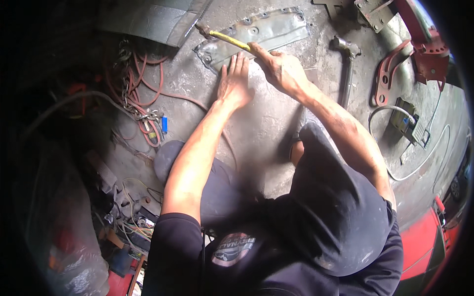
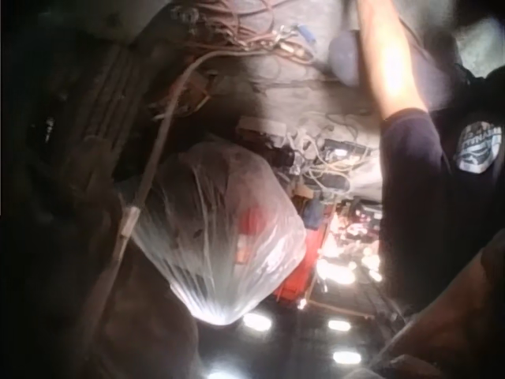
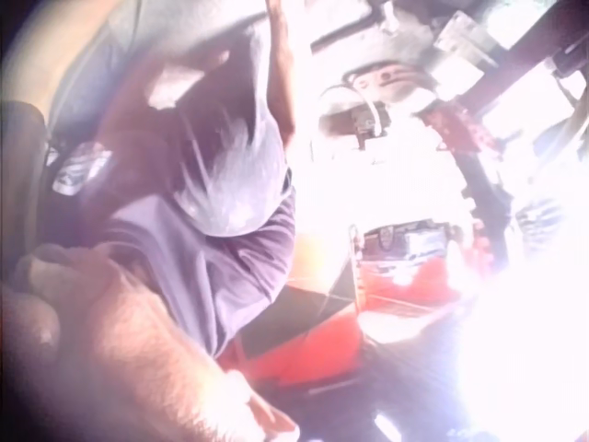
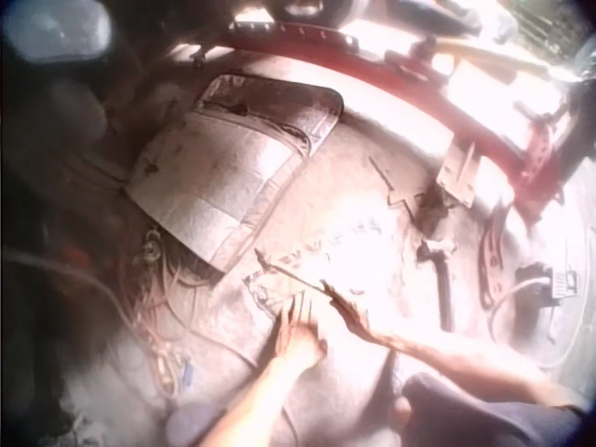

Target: The person uses a hammer to strike a metal automotive component while holding it on the floor. They move a small metal block against the component to act as a surface for the hammer strikes.

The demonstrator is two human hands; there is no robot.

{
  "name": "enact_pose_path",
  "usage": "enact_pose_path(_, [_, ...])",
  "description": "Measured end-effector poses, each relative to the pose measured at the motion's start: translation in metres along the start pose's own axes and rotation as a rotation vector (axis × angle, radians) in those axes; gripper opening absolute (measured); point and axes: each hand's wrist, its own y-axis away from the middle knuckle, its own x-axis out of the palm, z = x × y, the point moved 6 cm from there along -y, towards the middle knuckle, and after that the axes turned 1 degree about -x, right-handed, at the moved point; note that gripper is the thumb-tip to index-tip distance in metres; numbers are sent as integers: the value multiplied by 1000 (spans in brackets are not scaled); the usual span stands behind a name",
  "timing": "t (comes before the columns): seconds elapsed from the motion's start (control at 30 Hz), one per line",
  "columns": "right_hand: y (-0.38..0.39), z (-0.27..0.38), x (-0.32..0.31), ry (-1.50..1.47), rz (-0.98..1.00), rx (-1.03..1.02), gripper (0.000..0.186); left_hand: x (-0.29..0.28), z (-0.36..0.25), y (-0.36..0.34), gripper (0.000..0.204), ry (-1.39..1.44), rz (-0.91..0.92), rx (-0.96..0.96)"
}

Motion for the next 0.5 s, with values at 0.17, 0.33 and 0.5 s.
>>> enact_pose_path(0.17, [22, -48, 20, 165, 402, 293, 51, -7, -6, -5, 88, 9, 27, 27])
enact_pose_path(0.33, [41, -35, -9, -63, 91, 262, 47, -45, 40, -24, 26, 247, -246, 110])
enact_pose_path(0.5, [85, -43, 7, -154, 94, 205, 46, -98, 81, -50, 44, -101, -418, 123])
